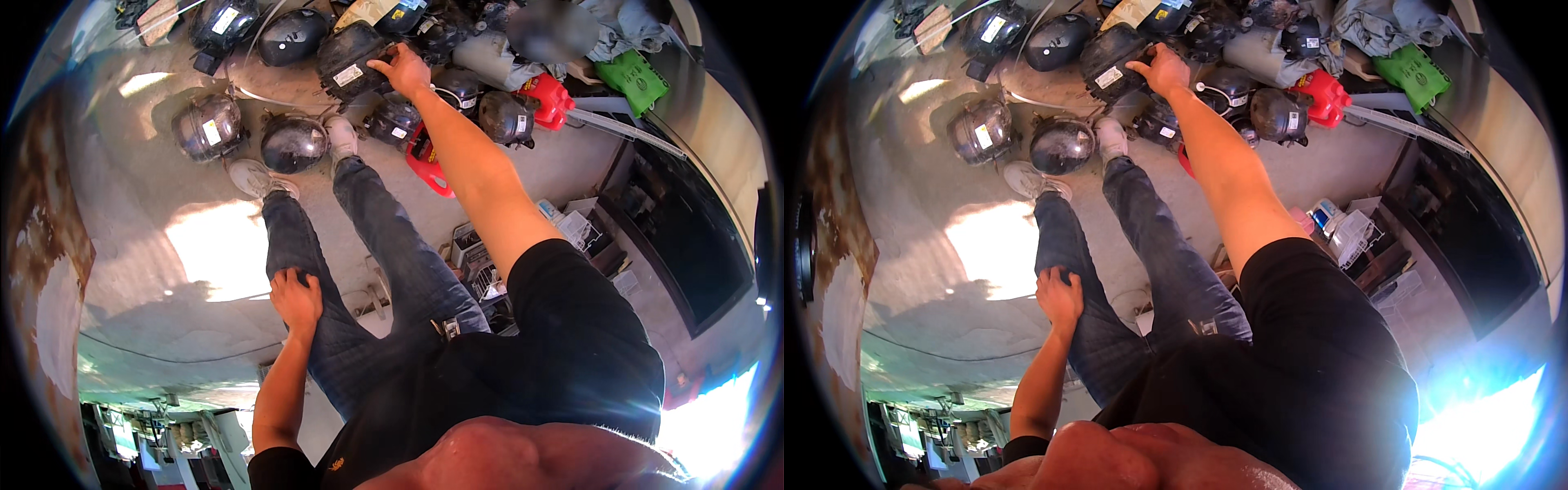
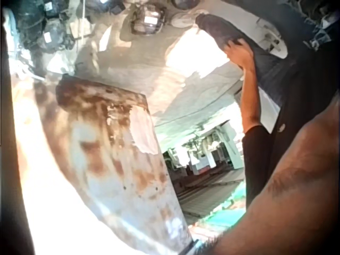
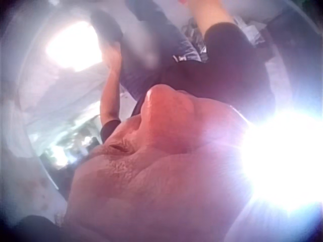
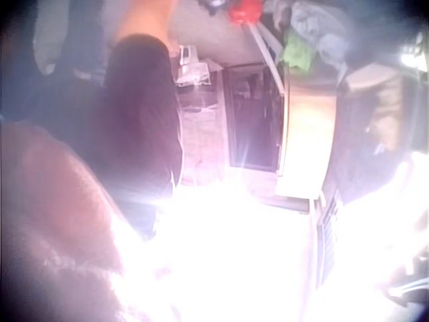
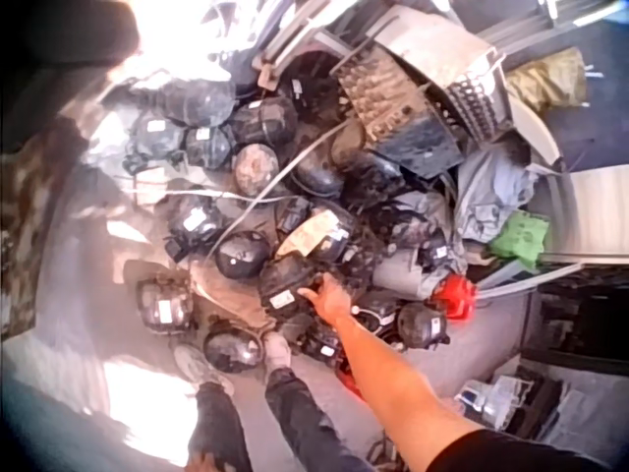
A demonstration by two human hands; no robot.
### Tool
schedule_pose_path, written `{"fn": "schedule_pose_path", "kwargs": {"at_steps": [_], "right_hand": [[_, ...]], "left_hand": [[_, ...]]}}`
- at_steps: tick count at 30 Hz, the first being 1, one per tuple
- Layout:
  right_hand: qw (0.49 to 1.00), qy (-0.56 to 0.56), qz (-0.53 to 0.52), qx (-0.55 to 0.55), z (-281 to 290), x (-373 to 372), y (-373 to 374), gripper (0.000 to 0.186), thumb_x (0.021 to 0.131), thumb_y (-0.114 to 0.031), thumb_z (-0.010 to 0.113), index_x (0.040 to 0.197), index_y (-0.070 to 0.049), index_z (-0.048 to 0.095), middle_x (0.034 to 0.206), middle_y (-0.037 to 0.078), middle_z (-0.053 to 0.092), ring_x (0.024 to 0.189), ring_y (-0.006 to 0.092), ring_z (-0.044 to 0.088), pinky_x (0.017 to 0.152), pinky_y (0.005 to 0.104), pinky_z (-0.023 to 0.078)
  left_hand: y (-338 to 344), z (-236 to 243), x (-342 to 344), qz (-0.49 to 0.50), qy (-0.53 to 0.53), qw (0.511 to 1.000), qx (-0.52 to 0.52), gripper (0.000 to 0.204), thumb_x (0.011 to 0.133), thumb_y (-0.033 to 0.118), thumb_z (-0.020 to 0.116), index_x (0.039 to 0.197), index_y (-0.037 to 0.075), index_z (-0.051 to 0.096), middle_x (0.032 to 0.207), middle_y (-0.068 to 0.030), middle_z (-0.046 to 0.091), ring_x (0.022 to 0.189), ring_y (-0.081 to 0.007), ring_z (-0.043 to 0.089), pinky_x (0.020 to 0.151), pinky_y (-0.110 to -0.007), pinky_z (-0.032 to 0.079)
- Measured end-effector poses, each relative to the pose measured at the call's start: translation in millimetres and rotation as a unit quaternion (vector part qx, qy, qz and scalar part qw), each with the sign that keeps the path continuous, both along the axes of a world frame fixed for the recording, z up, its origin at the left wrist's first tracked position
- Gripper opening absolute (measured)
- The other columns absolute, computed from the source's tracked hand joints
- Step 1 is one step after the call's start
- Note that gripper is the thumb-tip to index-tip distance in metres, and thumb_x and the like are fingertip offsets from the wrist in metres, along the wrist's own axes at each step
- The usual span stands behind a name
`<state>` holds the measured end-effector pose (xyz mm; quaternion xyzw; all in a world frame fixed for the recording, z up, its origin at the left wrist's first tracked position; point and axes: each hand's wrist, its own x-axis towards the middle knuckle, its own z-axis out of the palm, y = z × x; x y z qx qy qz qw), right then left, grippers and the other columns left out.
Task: The person selects a black compressor from a pile of parts, carries it to a work area, and sits on the floor. They then connect wires to the compressor unit.
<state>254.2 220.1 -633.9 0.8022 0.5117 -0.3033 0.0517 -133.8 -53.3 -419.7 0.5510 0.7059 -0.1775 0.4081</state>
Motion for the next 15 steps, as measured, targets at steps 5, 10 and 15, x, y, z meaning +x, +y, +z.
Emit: {"fn": "schedule_pose_path", "kwargs": {"at_steps": [5, 10, 15], "right_hand": [[1.0, 0.005, -0.01, -0.005, 0, -1, 0, 0.076, 0.075, -0.068, 0.078, 0.117, -0.007, 0.063, 0.095, 0.011, 0.073, 0.098, 0.0326, 0.069, 0.084, 0.0452, 0.053], [1.0, 0.0, -0.008, 0.018, -6, -2, -6, 0.075, 0.078, -0.069, 0.076, 0.119, -0.008, 0.063, 0.112, 0.013, 0.067, 0.105, 0.0343, 0.065, 0.088, 0.0471, 0.053], [0.999, -0.012, 0.006, 0.039, -13, -1, -12, 0.076, 0.08, -0.07, 0.073, 0.124, -0.009, 0.062, 0.122, 0.013, 0.06, 0.109, 0.036, 0.062, 0.09, 0.05, 0.052]], "left_hand": [[-2, -1, 0, 0.006, 0.005, 1.0, -0.009, 0.03, 0.084, 0.028, 0.065, 0.102, 0.005, 0.07, 0.111, -0.014, 0.062, 0.11, -0.0342, 0.056, 0.095, -0.047, 0.044], [2, 2, 1, -0.003, 0.0, 1.0, 0.008, 0.029, 0.085, 0.028, 0.064, 0.101, 0.004, 0.07, 0.109, -0.0155, 0.064, 0.106, -0.0368, 0.059, 0.092, -0.048, 0.047], [3, 2, 1, -0.005, 0.003, 1.0, 0.004, 0.029, 0.085, 0.028, 0.064, 0.101, 0.004, 0.071, 0.11, -0.0154, 0.064, 0.106, -0.0364, 0.059, 0.093, -0.048, 0.047]]}}
